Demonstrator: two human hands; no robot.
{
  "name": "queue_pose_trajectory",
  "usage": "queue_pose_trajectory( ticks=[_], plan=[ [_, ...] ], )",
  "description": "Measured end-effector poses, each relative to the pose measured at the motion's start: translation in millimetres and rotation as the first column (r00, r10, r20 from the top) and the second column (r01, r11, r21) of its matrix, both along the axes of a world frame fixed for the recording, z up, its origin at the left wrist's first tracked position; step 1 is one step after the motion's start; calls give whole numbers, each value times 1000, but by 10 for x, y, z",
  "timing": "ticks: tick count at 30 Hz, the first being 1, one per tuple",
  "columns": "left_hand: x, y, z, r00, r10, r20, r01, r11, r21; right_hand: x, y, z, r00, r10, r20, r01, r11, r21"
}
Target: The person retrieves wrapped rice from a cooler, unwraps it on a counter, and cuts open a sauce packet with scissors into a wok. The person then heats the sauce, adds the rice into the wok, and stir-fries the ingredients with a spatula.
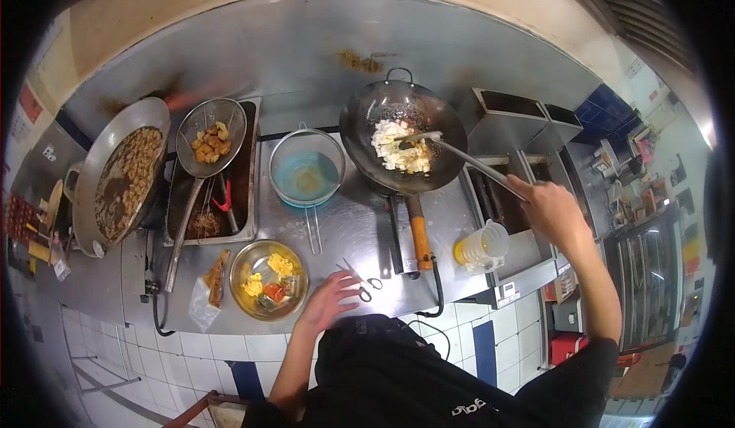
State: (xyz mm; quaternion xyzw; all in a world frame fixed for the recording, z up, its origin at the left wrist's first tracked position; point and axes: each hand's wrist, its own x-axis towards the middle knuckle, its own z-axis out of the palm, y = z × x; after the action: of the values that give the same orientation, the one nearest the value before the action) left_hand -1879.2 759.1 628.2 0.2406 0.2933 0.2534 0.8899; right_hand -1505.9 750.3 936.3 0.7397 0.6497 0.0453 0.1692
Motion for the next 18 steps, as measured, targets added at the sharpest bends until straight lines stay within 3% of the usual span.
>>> queue_pose_trajectory(
  ticks=[1, 3, 4, 8, 10, 15, 17, 18],
  plan=[
    [-199, 7, 7, 999, 31, -34, -31, 1000, 6, -68, -41, 29, 999, -23, 28, 24, 1000, -16],
    [-465, -24, 21, 996, 37, -75, -37, 999, -3, -11, -53, -403, 993, 99, 65, -100, 995, 0],
    [-562, -25, 32, 998, 46, -51, -45, 999, 25, -85, 6, -562, 996, 56, 74, -59, 998, 34],
    [-989, -35, 139, 993, 109, -45, -107, 994, 38, -245, -120, -158, 995, -89, 46, 86, 995, 58],
    [-1202, -10, 165, 991, 132, -25, -131, 991, 41, -427, -184, 38, 984, -172, 42, 173, 985, -22],
    [-1187, 286, 155, 992, 122, 8, -123, 990, 71, -267, -92, -453, 991, -128, 25, 128, 992, -1],
    [-963, 397, 111, 998, -11, -55, 20, 984, 175, -170, -29, -251, 923, -209, -323, 209, 977, -36],
    [-743, 447, 132, 993, -82, -80, 95, 982, 166, -415, 41, 83, 741, -480, -470, 433, 876, -211]
  ],
)
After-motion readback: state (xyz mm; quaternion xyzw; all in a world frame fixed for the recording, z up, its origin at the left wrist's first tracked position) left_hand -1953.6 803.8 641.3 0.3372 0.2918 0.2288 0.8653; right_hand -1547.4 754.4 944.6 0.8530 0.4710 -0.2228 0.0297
